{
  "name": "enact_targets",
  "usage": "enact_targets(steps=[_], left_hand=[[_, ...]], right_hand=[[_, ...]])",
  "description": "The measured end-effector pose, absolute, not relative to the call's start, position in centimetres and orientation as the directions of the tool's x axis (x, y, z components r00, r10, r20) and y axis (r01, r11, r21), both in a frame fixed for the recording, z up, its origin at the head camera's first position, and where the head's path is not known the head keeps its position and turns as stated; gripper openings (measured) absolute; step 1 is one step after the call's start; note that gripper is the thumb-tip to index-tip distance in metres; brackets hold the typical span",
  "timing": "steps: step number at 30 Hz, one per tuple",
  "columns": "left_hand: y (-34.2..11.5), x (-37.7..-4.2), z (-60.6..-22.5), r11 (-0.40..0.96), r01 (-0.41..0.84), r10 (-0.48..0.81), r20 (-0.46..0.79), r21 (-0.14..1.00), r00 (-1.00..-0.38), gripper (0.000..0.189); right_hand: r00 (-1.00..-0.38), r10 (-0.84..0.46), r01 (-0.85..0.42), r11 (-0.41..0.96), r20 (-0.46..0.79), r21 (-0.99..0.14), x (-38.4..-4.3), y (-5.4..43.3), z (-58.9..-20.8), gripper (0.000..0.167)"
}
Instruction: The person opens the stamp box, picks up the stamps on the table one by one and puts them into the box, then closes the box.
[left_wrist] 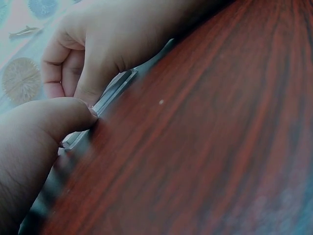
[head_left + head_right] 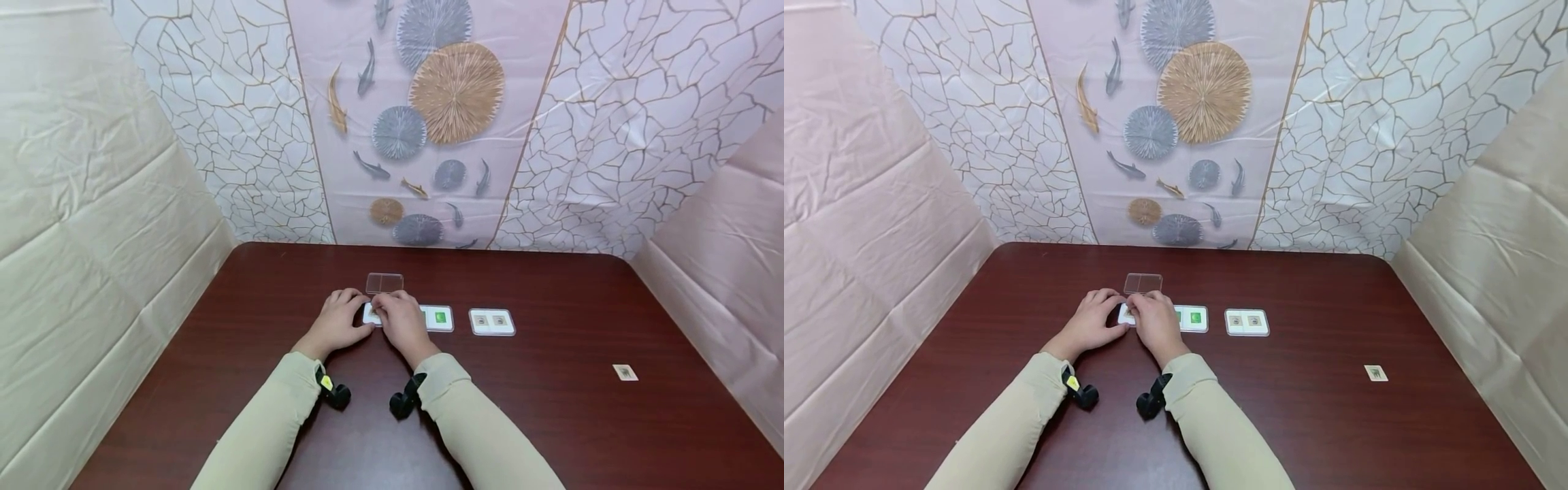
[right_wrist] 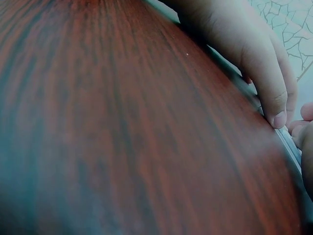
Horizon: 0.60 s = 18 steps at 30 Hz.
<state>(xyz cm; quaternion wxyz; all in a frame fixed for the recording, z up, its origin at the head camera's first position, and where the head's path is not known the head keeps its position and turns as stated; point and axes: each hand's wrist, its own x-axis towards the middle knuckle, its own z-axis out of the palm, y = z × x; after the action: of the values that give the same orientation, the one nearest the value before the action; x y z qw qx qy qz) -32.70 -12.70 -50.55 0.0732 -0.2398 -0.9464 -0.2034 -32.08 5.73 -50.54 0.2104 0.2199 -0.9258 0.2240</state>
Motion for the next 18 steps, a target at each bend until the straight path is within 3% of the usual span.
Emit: enact_targets(steps=[10,18], left_hand=[[-12.69,-32.57,-50.23,0.802,0.488,0.421,0.253,0.345,-0.871,0.054],[-12.59,-32.43,-50.32,0.812,0.467,0.411,0.227,0.349,-0.883,0.052]], right_hand=[[-0.798,-0.272,-0.485,0.819,0.538,-0.306,-32.12,5.76,-50.55,0.005],[-0.812,-0.295,-0.479,0.830,0.504,-0.287,-31.64,5.93,-50.60,0.014]])
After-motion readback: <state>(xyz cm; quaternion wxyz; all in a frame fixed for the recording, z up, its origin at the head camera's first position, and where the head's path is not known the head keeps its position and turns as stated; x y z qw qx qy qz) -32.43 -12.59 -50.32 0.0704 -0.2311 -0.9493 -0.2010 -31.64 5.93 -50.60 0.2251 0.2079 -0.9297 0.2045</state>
